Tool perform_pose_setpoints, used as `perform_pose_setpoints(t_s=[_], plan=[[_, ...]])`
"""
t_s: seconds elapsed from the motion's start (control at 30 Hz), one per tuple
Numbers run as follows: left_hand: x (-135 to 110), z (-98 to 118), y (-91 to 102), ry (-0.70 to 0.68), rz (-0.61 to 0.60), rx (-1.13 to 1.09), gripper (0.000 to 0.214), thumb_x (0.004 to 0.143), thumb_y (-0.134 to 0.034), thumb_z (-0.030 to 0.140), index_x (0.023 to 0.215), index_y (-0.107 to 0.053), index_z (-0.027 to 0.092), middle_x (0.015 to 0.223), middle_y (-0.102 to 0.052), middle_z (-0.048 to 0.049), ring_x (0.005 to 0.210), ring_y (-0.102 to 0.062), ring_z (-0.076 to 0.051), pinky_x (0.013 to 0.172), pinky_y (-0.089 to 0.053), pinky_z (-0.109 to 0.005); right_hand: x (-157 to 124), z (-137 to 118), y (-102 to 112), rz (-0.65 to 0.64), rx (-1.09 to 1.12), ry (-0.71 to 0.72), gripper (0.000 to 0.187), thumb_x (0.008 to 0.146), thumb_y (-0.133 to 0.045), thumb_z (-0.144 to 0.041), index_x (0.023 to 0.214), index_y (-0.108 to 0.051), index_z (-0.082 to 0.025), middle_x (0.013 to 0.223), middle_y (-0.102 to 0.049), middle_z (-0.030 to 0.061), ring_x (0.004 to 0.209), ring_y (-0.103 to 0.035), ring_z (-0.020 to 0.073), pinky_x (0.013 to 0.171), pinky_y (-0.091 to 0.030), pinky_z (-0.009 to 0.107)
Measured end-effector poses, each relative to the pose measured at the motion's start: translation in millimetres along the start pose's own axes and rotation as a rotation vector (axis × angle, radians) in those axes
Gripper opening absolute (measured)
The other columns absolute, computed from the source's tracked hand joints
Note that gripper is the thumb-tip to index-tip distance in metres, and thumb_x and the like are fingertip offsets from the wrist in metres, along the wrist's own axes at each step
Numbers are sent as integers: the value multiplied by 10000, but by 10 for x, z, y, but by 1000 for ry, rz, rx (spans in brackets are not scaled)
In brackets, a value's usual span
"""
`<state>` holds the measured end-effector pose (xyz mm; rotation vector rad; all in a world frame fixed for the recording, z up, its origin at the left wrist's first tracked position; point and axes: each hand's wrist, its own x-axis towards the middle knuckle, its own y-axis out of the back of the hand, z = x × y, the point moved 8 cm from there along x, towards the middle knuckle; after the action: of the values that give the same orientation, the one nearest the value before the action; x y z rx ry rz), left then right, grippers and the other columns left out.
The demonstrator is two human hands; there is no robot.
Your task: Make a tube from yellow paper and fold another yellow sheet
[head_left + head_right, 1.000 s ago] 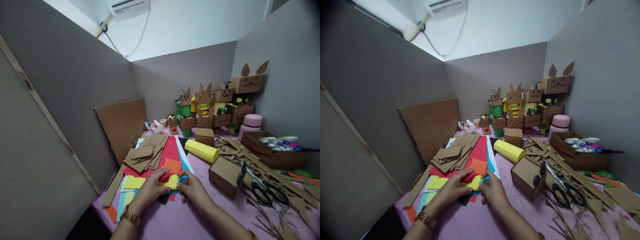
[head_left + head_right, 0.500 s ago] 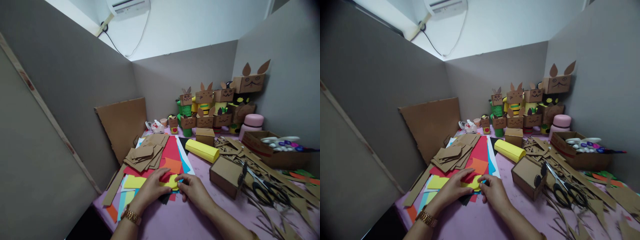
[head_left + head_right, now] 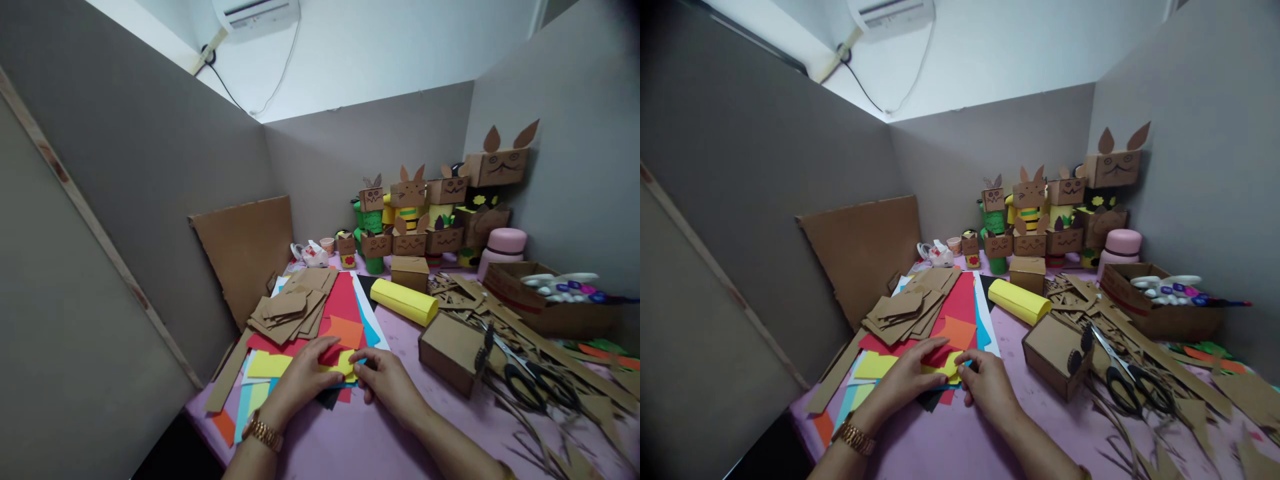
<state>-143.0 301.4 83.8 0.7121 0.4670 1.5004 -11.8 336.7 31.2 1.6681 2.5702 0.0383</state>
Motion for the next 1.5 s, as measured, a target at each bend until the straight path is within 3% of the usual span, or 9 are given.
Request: perform_pose_setpoints(t_s=[0.23, 0.4, 0.73, 1.5], plan=[[0, -13, 0, 2, 5, 5, 590, 635, -700, 173, 1209, -567, 208, 1268, -571, -74, 1180, -494, -238, 1007, -372, -330, -16, -32, -3, -11, 4, 2, 267, 714, -506, -239, 943, -591, -130, 484, -529, -76, 303, -468, 78, 346, -299, 192], [-20, -11, 6, -1, 0, 0, 490, 740, -620, 256, 1225, -554, 232, 1270, -567, -71, 1170, -506, -240, 981, -395, -342, -32, -44, 8, -4, -4, 22, 256, 694, -520, -196, 937, -574, -136, 456, -477, -107, 319, -474, 77, 365, -316, 194], [-5, -14, 3, 1, 2, 3, 621, 615, -705, 175, 1217, -561, 234, 1266, -573, -62, 1176, -496, -245, 1004, -371, -342, -20, -27, -4, -17, -4, 27, 274, 696, -502, -203, 956, -556, -136, 491, -502, -98, 321, -479, 79, 376, -327, 210], [14, 43, -77, -25, 35, 6, 544, 654, -707, 214, 1181, -578, 202, 1240, -579, -74, 1181, -484, -241, 1017, -362, -352, -31, -36, -18, -36, 53, 29, 302, 690, -507, -185, 982, -534, -115, 512, -477, -105, 349, -482, 77, 398, -317, 219]])
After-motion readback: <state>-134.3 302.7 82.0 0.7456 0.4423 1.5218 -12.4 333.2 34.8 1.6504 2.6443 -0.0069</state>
